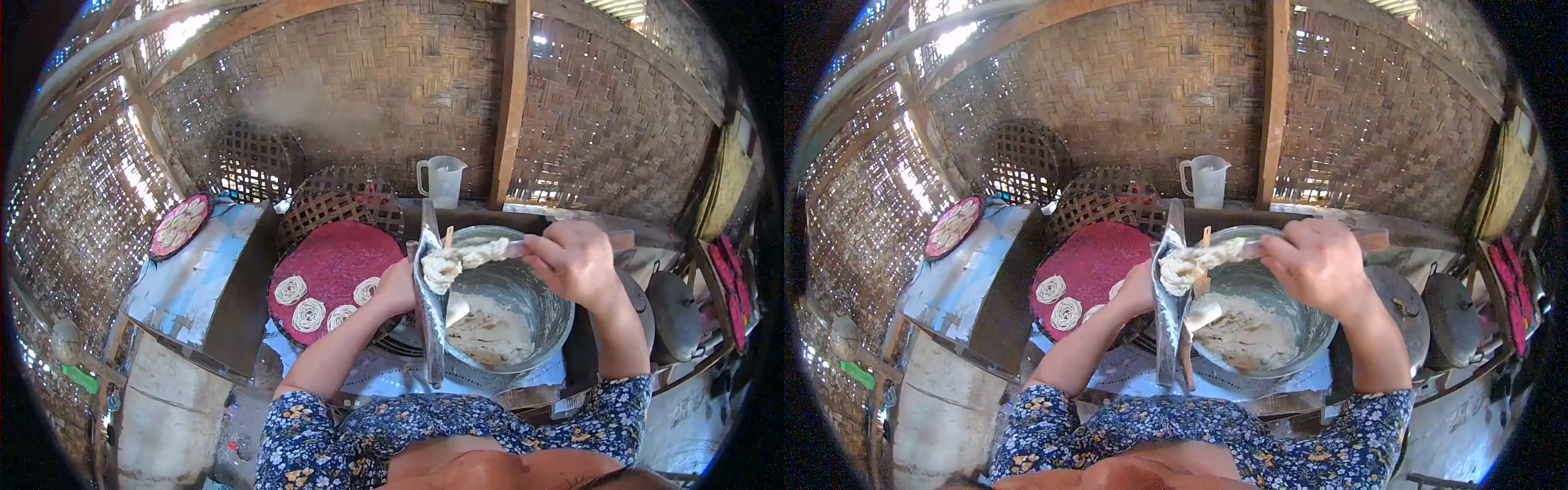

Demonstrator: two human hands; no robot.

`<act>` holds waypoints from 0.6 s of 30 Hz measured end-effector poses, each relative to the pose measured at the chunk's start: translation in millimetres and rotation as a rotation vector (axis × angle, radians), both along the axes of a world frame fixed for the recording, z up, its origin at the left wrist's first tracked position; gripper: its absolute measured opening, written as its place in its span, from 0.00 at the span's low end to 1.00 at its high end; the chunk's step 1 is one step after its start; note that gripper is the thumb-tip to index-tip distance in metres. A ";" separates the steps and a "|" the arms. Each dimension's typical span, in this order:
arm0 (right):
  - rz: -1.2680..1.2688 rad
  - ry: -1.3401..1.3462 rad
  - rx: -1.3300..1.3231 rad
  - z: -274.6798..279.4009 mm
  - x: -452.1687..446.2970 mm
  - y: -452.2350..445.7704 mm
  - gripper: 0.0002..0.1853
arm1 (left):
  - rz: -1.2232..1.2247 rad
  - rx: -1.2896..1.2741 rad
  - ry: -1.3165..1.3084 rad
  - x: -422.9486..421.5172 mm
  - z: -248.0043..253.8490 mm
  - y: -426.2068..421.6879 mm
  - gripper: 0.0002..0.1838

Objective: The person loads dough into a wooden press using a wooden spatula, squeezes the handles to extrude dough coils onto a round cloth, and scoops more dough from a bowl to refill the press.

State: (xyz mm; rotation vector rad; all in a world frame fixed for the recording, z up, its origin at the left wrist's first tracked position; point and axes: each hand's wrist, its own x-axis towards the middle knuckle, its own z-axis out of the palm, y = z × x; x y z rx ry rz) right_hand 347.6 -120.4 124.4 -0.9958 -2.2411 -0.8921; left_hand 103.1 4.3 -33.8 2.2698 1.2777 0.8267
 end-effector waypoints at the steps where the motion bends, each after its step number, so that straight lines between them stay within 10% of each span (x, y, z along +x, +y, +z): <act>1: -0.004 -0.006 -0.041 -0.4 1.6 0.5 0.09 | 0.005 -0.022 0.012 2.3 9.2 -6.3 0.21; 11: 0.039 -0.356 -0.049 -43.7 -34.3 4.8 0.08 | -0.031 -0.076 0.095 18.8 16.6 -20.5 0.19; 18: -0.035 0.199 0.001 -23.4 3.5 -23.0 0.06 | 0.041 -0.075 -0.023 -8.3 5.8 11.0 0.21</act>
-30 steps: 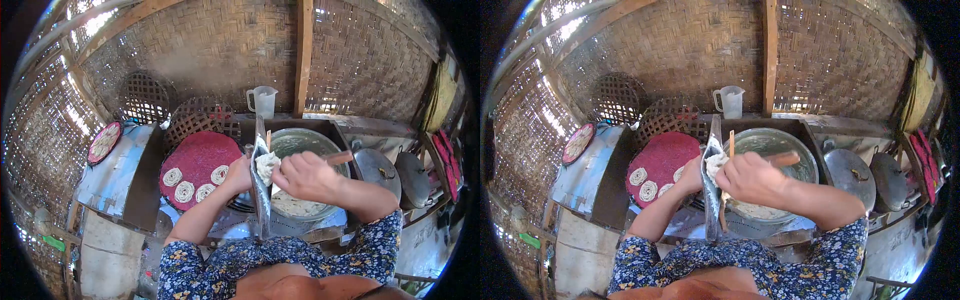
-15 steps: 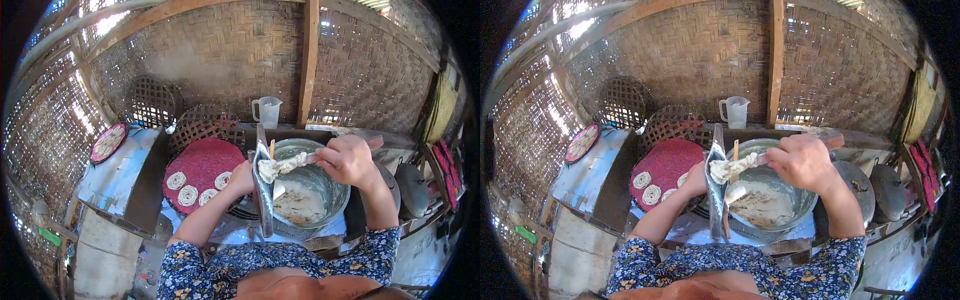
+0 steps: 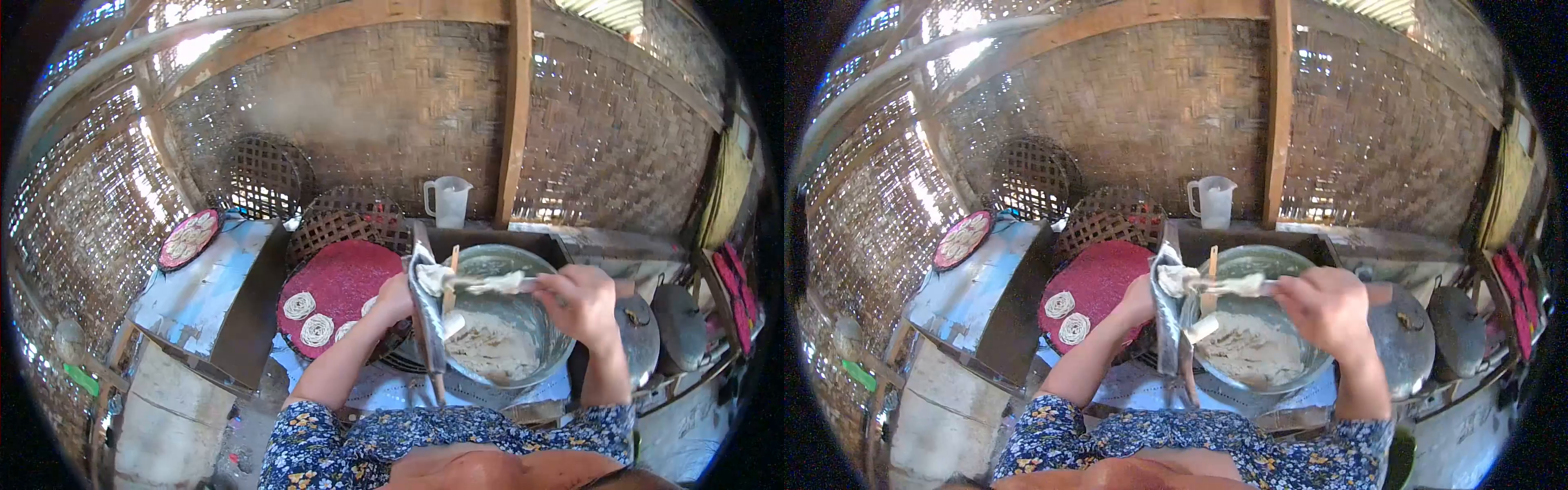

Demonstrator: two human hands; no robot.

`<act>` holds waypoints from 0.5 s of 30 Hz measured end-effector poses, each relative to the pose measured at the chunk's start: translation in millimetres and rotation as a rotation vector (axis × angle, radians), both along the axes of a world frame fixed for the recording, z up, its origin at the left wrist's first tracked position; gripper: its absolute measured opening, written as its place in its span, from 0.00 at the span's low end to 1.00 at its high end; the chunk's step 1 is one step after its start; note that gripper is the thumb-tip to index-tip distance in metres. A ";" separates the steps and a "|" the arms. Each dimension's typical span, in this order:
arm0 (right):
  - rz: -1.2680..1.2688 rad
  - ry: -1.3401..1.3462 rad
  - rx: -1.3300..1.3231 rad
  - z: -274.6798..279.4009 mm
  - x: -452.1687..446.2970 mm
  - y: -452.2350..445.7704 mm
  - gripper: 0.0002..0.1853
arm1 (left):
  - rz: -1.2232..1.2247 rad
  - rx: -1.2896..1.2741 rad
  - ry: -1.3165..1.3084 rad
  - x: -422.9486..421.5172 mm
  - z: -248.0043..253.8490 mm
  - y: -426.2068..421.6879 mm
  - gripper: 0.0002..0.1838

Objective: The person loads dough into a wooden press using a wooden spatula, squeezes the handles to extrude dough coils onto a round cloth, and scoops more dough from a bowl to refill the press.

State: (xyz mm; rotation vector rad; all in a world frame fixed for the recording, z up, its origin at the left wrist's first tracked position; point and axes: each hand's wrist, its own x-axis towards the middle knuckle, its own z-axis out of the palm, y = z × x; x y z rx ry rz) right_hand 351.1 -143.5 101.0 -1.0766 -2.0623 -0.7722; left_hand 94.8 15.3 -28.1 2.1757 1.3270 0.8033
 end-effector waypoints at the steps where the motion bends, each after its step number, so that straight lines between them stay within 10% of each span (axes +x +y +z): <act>1: -0.032 0.195 -0.033 -8.8 -2.6 1.9 0.07 | -0.071 -0.004 -0.044 -6.1 -1.8 3.7 0.20; 4: -0.027 0.789 -0.177 -81.0 -12.7 33.3 0.13 | -0.144 0.241 -0.106 6.9 -8.0 6.3 0.20; 12: 0.016 0.501 -0.085 -104.1 -35.2 29.0 0.10 | -0.119 -0.274 -0.647 30.4 -22.2 19.1 0.14; 15: 0.016 0.866 -0.502 -105.9 -25.0 22.8 0.12 | -0.052 -0.332 -0.644 32.6 -37.7 34.3 0.15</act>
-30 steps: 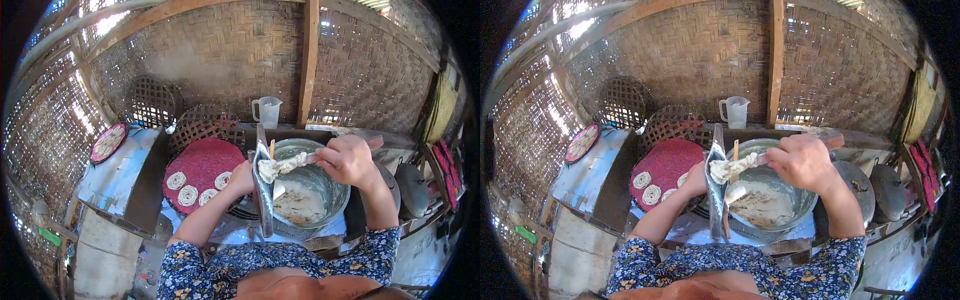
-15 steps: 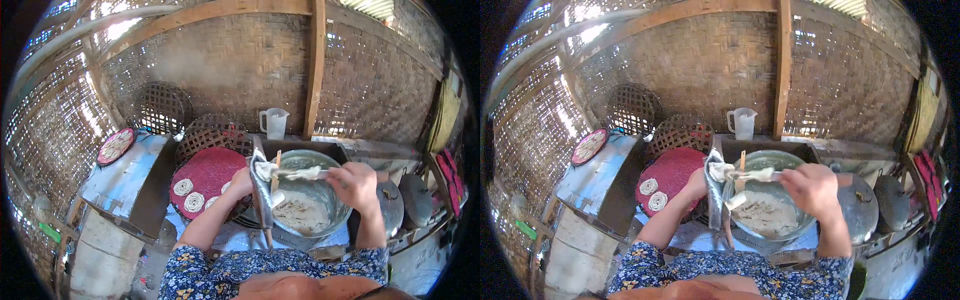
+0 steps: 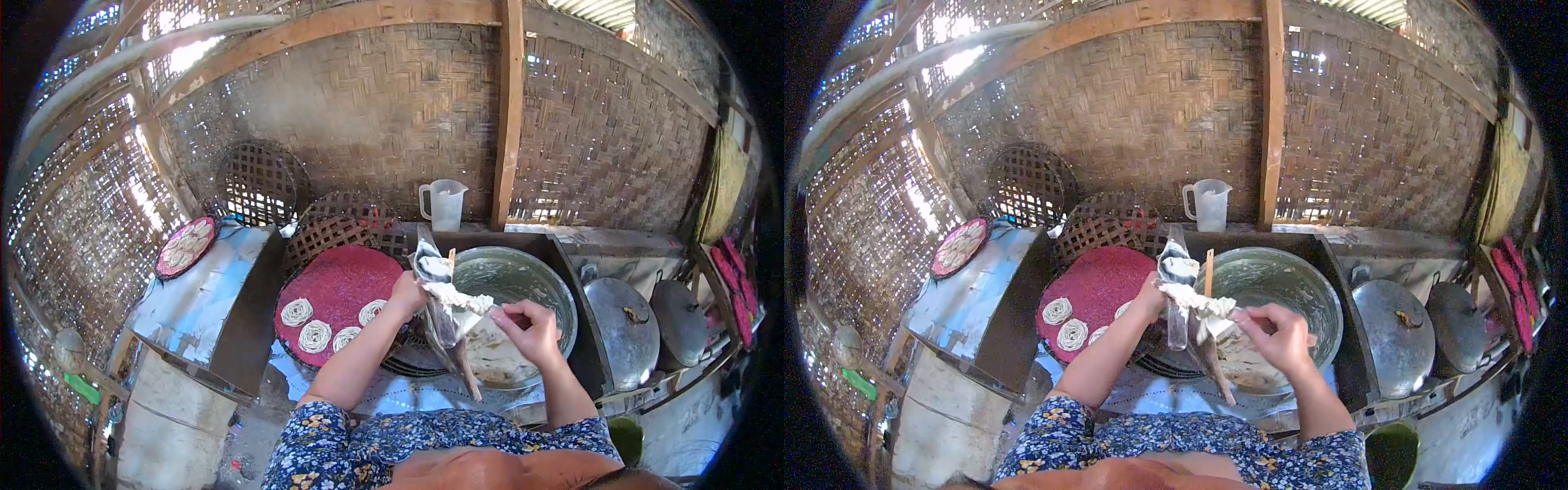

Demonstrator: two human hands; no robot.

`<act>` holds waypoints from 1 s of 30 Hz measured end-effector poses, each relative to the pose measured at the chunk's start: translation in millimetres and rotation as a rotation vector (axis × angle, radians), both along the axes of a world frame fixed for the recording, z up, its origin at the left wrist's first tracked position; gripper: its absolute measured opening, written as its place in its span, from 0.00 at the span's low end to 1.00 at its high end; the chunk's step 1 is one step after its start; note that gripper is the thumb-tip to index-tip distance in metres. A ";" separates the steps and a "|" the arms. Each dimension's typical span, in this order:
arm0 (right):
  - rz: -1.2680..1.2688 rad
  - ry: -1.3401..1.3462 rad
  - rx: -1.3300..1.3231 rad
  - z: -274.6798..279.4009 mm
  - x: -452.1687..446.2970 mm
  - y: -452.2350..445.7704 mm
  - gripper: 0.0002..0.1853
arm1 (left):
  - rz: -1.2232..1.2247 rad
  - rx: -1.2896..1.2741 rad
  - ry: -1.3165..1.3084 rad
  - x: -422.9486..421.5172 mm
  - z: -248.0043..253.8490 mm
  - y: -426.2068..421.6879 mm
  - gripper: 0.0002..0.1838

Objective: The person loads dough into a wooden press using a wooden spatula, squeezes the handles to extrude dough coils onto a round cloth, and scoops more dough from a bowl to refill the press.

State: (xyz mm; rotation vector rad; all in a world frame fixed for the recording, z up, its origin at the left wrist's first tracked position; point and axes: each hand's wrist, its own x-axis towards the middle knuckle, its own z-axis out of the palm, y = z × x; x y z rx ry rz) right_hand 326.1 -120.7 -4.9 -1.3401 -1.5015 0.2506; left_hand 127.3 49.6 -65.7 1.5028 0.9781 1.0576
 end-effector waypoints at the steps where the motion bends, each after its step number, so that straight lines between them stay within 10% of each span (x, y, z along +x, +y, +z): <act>1: -0.024 0.050 -0.044 -7.8 11.7 6.8 0.15 | -0.039 0.108 0.125 1.9 0.1 1.3 0.16; 7: -0.268 -0.104 0.162 -26.8 22.4 34.1 0.13 | -0.083 0.284 0.446 34.8 4.9 -5.5 0.17; 14: 0.110 0.156 -0.188 -35.7 36.1 2.5 0.11 | -0.038 -0.027 0.026 7.3 -40.4 35.4 0.17; 18: -0.205 0.074 -0.304 -33.0 67.7 -13.2 0.15 | -0.071 0.128 0.035 -54.2 22.2 -37.3 0.19; 21: -0.329 -0.438 -0.318 -50.3 76.8 -24.2 0.12 | -0.069 -0.034 -0.337 -116.6 3.5 -54.4 0.24; 24: -0.112 -0.554 -0.029 -69.8 48.2 -43.0 0.10 | -0.016 0.117 -0.380 -154.5 20.3 -99.6 0.27; 27: 0.543 -0.305 -0.501 -101.1 6.7 -63.9 0.07 | -0.018 0.203 -0.514 -184.1 33.2 -133.6 0.26; 30: 0.531 -0.446 -0.488 -210.1 -19.3 -50.6 0.10 | -0.035 0.168 -0.623 -209.3 37.5 -151.2 0.21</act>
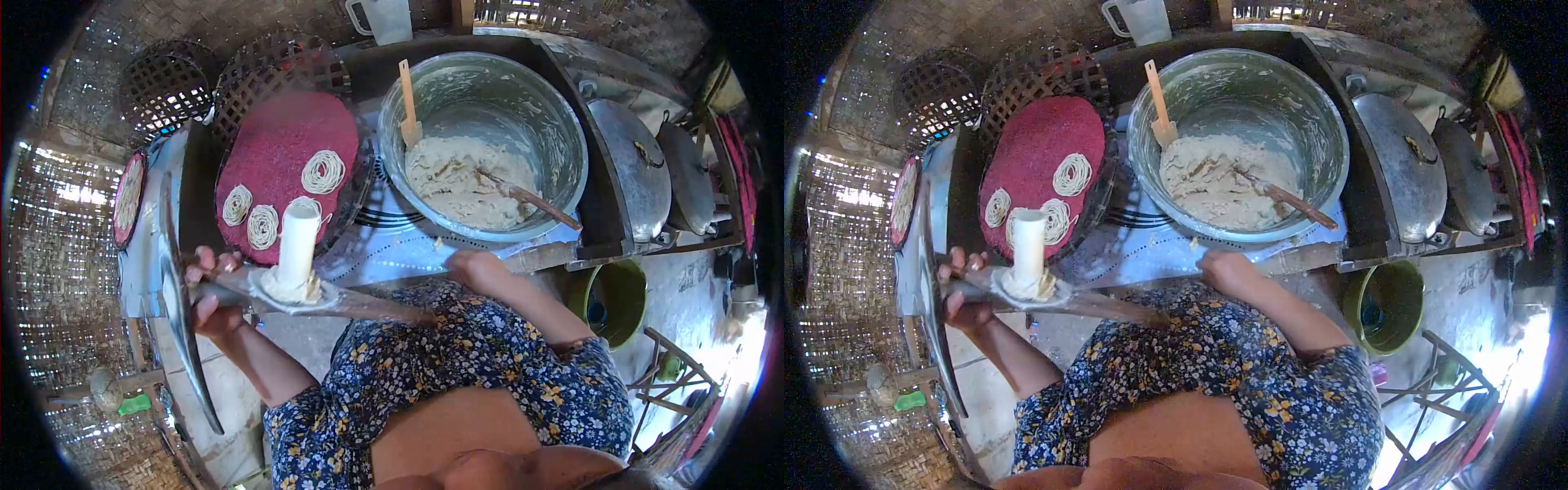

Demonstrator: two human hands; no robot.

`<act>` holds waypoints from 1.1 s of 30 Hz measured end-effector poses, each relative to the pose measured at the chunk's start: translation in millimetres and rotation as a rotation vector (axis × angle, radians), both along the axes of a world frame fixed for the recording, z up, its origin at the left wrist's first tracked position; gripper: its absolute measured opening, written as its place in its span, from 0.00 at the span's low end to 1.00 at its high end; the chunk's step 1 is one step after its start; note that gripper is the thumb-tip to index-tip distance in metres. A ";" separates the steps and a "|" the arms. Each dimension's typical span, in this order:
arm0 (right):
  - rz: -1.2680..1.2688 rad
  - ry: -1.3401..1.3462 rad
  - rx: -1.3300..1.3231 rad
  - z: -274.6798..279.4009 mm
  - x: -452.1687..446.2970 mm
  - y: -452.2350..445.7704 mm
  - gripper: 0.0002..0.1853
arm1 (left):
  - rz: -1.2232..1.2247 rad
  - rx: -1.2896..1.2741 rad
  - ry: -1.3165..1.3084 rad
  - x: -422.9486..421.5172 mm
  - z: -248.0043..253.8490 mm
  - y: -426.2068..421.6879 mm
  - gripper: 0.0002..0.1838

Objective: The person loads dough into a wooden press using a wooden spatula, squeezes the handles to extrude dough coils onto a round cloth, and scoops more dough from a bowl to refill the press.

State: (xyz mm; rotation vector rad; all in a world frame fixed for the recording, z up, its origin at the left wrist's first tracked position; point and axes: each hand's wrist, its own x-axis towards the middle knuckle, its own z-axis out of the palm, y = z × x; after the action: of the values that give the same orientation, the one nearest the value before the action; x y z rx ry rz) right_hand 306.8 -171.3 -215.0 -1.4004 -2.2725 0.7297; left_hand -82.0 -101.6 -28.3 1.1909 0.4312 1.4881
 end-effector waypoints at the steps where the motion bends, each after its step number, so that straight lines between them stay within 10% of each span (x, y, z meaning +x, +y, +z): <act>1: -0.051 -0.080 -0.033 -16.8 -7.8 6.0 0.11 | 0.010 -0.024 -0.029 -7.7 0.8 -6.7 0.22; 11: -0.105 -0.505 0.042 -69.5 -33.8 39.4 0.10 | 0.116 -0.070 0.014 -34.2 9.0 -51.9 0.22; 27: -0.453 0.097 0.353 80.7 -56.3 -1.3 0.07 | 0.071 0.008 -0.080 -104.6 12.3 -25.9 0.21; 33: -0.736 -0.139 0.593 105.8 -29.6 38.9 0.08 | -0.098 0.108 -0.230 -108.2 -2.0 21.9 0.20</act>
State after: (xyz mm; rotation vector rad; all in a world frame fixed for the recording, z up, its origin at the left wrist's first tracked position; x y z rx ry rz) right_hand 277.1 -132.3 -109.2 -1.7960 -1.6278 -0.2576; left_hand -190.2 -79.8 -30.2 1.0928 0.1369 1.5566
